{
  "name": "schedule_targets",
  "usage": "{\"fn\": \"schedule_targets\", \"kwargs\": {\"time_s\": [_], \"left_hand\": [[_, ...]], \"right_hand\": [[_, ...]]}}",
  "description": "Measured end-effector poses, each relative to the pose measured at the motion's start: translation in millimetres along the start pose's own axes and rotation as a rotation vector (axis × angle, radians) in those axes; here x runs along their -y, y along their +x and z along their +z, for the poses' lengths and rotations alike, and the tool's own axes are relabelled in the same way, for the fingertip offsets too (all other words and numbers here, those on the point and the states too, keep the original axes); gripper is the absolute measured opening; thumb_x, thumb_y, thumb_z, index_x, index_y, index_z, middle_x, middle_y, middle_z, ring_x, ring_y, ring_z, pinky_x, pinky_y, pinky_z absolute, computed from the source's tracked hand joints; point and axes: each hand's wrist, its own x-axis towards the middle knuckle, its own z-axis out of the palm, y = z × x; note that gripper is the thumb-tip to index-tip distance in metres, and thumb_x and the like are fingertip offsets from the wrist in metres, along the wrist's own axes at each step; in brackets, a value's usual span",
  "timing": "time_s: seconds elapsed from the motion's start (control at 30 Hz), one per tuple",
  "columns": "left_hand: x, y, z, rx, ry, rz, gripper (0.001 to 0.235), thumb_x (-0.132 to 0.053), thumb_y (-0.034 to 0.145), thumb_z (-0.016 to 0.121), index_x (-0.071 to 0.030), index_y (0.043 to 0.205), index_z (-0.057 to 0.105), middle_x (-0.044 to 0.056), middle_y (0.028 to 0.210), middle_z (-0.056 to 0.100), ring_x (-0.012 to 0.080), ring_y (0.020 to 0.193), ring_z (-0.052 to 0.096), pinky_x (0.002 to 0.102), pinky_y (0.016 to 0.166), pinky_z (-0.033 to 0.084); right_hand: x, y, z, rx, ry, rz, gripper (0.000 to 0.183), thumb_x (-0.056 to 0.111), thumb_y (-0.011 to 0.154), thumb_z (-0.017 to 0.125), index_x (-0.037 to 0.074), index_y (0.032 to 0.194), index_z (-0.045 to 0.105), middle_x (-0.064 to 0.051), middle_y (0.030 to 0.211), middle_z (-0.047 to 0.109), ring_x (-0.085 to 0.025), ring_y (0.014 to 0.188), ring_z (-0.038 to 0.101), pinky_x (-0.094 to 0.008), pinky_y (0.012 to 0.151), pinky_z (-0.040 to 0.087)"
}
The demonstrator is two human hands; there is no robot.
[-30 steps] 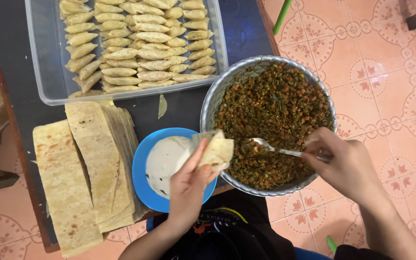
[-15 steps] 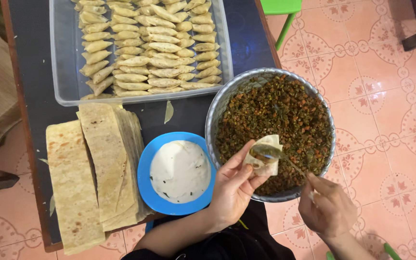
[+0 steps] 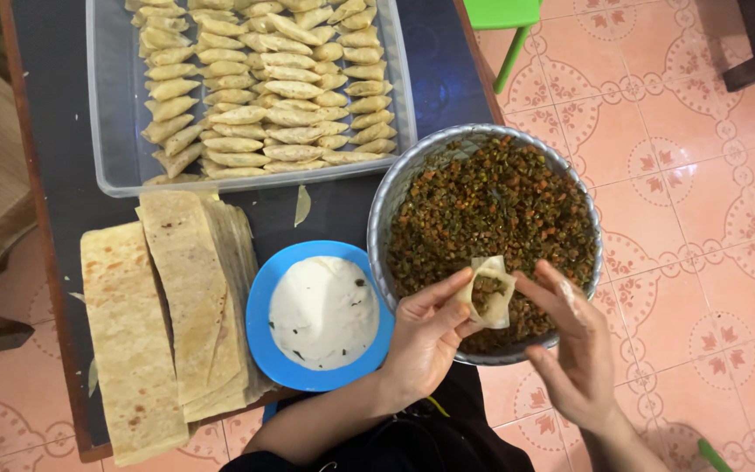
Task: The person assembles samosas by folding thin pastry sheets into cones, filling them with a vegetable mixture using a spoon, and sealing the edges. The finished samosas are placed in a clear plastic tray.
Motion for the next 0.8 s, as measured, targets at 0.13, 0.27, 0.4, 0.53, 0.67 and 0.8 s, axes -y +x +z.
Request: {"fn": "schedule_targets", "kwargs": {"time_s": [0.13, 0.27, 0.4, 0.53, 0.67, 0.8], "left_hand": [[4.1, -3.0, -0.8, -0.007, 0.164, 0.059, 0.038, 0.004, 0.1, 0.064, 0.006, 0.138, 0.061, 0.021, 0.135, 0.065, 0.0255, 0.116, 0.068, 0.043, 0.101, 0.059], [6.8, -6.7, -3.5, 0.004, 0.277, 0.093, 0.038, 0.007, 0.099, 0.065, 0.008, 0.138, 0.061, 0.02, 0.138, 0.065, 0.0229, 0.117, 0.068, 0.038, 0.103, 0.058], [5.5, -12.5, 0.0, 0.058, 0.308, 0.026, 0.043, 0.008, 0.097, 0.066, 0.007, 0.139, 0.059, 0.018, 0.141, 0.065, 0.021, 0.119, 0.067, 0.035, 0.103, 0.058], [1.3, -10.8, 8.9, -0.001, 0.124, -0.136, 0.049, 0.006, 0.095, 0.067, 0.006, 0.143, 0.056, 0.018, 0.132, 0.068, 0.0219, 0.111, 0.069, 0.037, 0.098, 0.06], [-5.0, -5.5, 14.5, -0.053, 0.102, -0.094, 0.045, 0.007, 0.094, 0.068, 0.008, 0.138, 0.059, 0.019, 0.126, 0.07, 0.0233, 0.109, 0.071, 0.038, 0.098, 0.06], [-5.7, -16.5, 15.8, -0.04, 0.232, -0.02, 0.041, 0.011, 0.093, 0.067, 0.009, 0.134, 0.063, 0.015, 0.126, 0.07, 0.017, 0.111, 0.07, 0.032, 0.101, 0.057]], "right_hand": [[2.5, -3.0, 9.0, 0.032, 0.303, 0.027, 0.062, 0.026, 0.107, 0.054, 0.012, 0.159, 0.022, -0.02, 0.161, 0.035, -0.035, 0.148, 0.048, -0.053, 0.123, 0.034], [-10.5, -6.6, 6.5, 0.084, -0.072, -0.165, 0.062, 0.032, 0.11, 0.047, 0.016, 0.163, 0.022, -0.013, 0.141, 0.064, -0.031, 0.16, 0.029, -0.051, 0.131, 0.02], [-25.2, -21.1, 4.2, 0.134, -0.463, -0.284, 0.059, 0.031, 0.101, 0.052, 0.021, 0.157, 0.035, -0.012, 0.126, 0.069, -0.027, 0.144, 0.04, -0.052, 0.123, 0.022], [-31.4, -24.6, -2.5, 0.075, -0.345, -0.237, 0.059, 0.014, 0.099, 0.052, 0.018, 0.154, 0.033, -0.015, 0.126, 0.067, -0.028, 0.141, 0.051, -0.057, 0.128, 0.023], [-12.7, -29.3, 12.9, -0.135, 0.287, -0.171, 0.062, 0.005, 0.103, 0.056, 0.011, 0.16, 0.03, -0.008, 0.129, 0.074, -0.02, 0.125, 0.07, -0.038, 0.104, 0.054], [3.6, -24.0, 41.8, -0.228, 0.544, 0.049, 0.096, 0.0, 0.093, 0.068, 0.012, 0.165, 0.007, -0.014, 0.13, 0.07, -0.02, 0.112, 0.07, -0.039, 0.101, 0.048]]}}
